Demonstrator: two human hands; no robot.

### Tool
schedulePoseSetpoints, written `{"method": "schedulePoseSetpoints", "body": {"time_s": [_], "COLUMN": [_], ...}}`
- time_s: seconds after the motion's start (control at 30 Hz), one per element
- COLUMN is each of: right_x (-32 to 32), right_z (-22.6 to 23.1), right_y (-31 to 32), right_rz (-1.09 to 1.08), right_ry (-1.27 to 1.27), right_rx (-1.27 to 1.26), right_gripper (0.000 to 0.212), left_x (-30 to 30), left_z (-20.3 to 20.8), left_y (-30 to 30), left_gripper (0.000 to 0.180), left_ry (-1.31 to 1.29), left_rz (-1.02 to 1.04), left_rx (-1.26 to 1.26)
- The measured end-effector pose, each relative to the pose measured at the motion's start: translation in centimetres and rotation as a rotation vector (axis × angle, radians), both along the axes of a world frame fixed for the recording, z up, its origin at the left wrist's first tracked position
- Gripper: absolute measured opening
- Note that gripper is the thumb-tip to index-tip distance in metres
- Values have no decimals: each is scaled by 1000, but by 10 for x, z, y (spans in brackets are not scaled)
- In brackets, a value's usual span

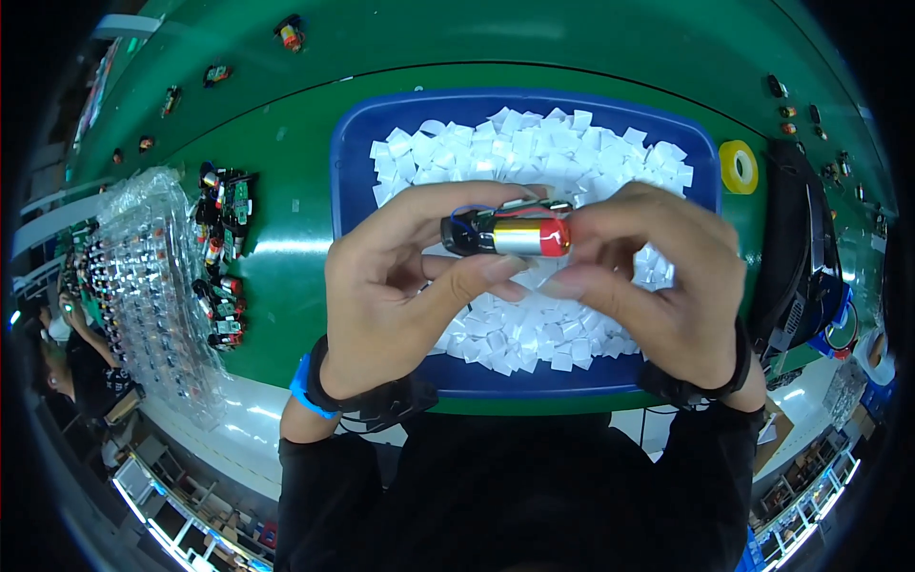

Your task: The person picks up a circuit board and battery, wraps a white adhesive strip around them by hand, and tests the assembly by pressing a button to activate a green light. This process is repeated for several units, which are then placed on the green workbench.

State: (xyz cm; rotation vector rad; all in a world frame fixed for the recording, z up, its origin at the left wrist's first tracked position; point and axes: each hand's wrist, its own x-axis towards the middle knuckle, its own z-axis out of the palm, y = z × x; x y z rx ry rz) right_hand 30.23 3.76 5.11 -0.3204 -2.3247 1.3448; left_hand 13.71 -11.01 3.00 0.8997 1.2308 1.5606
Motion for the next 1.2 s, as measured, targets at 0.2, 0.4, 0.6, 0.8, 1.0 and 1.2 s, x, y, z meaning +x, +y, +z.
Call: {"method": "schedulePoseSetpoints", "body": {"time_s": [0.2, 0.4, 0.6, 0.8, 1.0, 1.2], "right_x": [-1, -3, -1, 1, -2, 1], "right_z": [-5, -5, -9, -2, 6, 13], "right_y": [-12, -12, -12, -10, -19, -18], "right_rz": [-64, -34, -47, -5, 76, 14], "right_ry": [49, 66, -26, -75, -202, -216], "right_rx": [-74, -103, -153, -126, -40, 6], "right_gripper": [22, 19, 16, 27, 49, 48], "left_x": [3, 9, 9, 3, -85, -194], "left_z": [0, 5, 5, 19, -4, -17], "left_y": [-1, -5, 3, 6, 48, 41], "left_gripper": [41, 37, 35, 36, 33, 41], "left_ry": [228, 439, 619, 612, 603, 1261], "left_rz": [65, 168, 177, 104, 78, 287], "left_rx": [6, 20, 9, -26, -170, -402]}}
